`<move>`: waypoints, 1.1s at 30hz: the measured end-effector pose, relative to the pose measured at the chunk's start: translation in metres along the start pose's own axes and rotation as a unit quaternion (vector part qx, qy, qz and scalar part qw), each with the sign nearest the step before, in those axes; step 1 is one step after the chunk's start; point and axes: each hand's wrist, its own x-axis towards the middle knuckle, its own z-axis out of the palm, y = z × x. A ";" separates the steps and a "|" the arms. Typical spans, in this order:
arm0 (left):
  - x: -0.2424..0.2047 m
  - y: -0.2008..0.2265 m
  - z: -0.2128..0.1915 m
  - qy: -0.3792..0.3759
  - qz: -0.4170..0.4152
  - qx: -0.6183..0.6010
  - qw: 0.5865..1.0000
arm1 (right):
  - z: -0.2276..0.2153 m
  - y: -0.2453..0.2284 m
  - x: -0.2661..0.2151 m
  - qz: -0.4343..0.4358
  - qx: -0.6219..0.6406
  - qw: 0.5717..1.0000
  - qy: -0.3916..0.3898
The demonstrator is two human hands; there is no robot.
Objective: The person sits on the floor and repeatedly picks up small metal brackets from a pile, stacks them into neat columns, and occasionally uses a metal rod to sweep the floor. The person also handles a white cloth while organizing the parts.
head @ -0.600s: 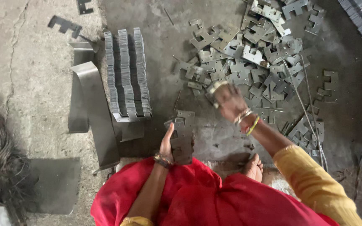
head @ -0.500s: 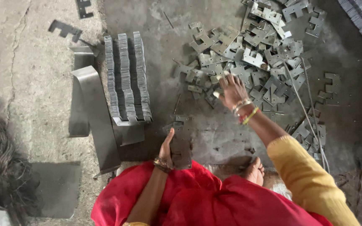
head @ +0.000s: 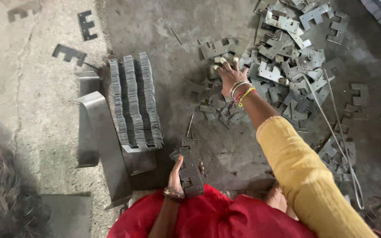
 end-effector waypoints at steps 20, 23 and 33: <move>0.006 -0.005 0.020 -0.021 0.086 0.119 0.989 | 0.081 0.025 -0.186 0.002 0.111 0.993 0.034; -0.001 -0.007 0.027 0.062 0.089 0.156 0.982 | 0.069 0.026 -0.151 0.095 0.175 0.971 0.129; -0.010 -0.007 0.029 -0.013 0.111 0.170 0.979 | 0.102 0.023 -0.085 0.182 0.163 0.960 0.136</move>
